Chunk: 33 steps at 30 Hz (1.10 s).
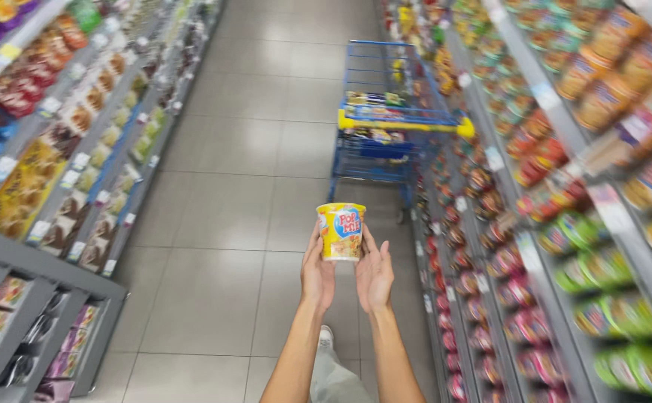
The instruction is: The person repeatedly selects a cup of instant noodles from the shelf and places it into a shopping cart.
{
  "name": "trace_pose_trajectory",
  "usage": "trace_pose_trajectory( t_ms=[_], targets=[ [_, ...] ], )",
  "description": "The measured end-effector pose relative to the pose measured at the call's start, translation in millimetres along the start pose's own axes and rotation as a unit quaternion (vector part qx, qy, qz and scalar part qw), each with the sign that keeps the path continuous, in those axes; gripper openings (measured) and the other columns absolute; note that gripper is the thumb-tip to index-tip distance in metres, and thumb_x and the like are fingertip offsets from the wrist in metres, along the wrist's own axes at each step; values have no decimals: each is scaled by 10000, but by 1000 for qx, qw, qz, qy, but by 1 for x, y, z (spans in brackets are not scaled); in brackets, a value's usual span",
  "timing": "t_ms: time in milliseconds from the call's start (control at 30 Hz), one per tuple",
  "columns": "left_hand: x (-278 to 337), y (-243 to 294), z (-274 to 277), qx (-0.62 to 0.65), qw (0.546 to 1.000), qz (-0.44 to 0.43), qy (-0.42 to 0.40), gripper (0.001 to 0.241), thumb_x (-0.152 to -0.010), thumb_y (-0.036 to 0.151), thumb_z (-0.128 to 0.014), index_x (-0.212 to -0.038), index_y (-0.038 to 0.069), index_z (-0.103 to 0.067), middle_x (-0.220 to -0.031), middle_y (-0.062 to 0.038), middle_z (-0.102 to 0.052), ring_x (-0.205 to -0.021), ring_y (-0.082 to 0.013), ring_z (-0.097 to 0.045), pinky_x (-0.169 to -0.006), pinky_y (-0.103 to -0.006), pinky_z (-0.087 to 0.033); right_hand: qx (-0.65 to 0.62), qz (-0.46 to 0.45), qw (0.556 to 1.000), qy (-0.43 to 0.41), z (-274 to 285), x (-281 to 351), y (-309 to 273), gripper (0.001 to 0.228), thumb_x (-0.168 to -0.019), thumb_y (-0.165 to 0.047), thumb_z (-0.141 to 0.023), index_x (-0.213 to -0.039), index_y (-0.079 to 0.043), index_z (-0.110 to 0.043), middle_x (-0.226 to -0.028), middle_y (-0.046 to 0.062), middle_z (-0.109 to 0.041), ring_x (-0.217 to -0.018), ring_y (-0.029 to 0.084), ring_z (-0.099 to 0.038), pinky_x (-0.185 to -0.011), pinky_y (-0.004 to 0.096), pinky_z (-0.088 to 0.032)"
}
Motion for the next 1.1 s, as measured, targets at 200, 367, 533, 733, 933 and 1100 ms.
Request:
trace_pose_trajectory(
  t_ms=[200, 367, 533, 733, 933, 1100],
  targets=[
    [-94, 30, 9, -10, 999, -48, 22, 684, -1236, 132, -520, -1898, 76, -360, -1969, -187, -343, -1787, -411, -384, -1405, -517, -399, 9, -37, 999, -21, -36, -93, 43, 907, -1220, -624, -349, -1885, -8, -331, -1916, 198, -414, -1795, 367, -360, -1462, 490, -266],
    [-149, 57, 4, -10, 996, -76, 48, 689, -1237, 155, -528, -1902, 93, -360, -1945, -208, -382, -1759, -426, -439, -1374, -511, -444, 8, -57, 997, -53, -66, -154, 62, 901, -1222, -618, -361, -1899, -25, -304, -1923, 213, -395, -1801, 376, -344, -1454, 505, -269],
    [-182, 79, 0, -5, 993, -95, 75, 700, -1231, 175, -553, -1900, 99, -365, -1928, -206, -405, -1744, -427, -470, -1363, -505, -460, 12, -84, 994, -75, -83, -196, 78, 886, -1218, -608, -374, -1904, -51, -309, -1917, 206, -410, -1801, 367, -350, -1450, 512, -277],
    [-242, 87, 23, 9, 990, -102, 92, 694, -1219, 145, -555, -1892, 95, -395, -1866, -203, -485, -1680, -381, -547, -1331, -484, -502, 23, -115, 988, -97, -92, -248, 104, 936, -1207, -635, -365, -1908, -24, -260, -1926, 272, -368, -1805, 433, -317, -1451, 549, -253],
    [-315, 104, 35, 24, 989, -111, 90, 705, -1199, 130, -574, -1884, 94, -413, -1825, -191, -530, -1635, -360, -584, -1312, -477, -524, 15, -130, 986, -107, -103, -317, 132, 958, -1204, -652, -372, -1901, -3, -263, -1925, 274, -362, -1803, 441, -315, -1448, 550, -256],
    [-395, 124, 34, 27, 991, -108, 72, 701, -1182, 122, -563, -1871, 80, -441, -1847, -182, -514, -1658, -360, -564, -1320, -478, -507, 7, -119, 987, -108, -121, -391, 151, 942, -1206, -645, -385, -1906, -28, -255, -1938, 249, -336, -1809, 439, -298, -1452, 561, -256]
  ],
)
Point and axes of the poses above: each hand's wrist, its own x-axis away from the middle knuckle, its own z-axis out of the back of the hand, y = z × x, the point moved 5 cm from there along -x, towards the middle knuckle
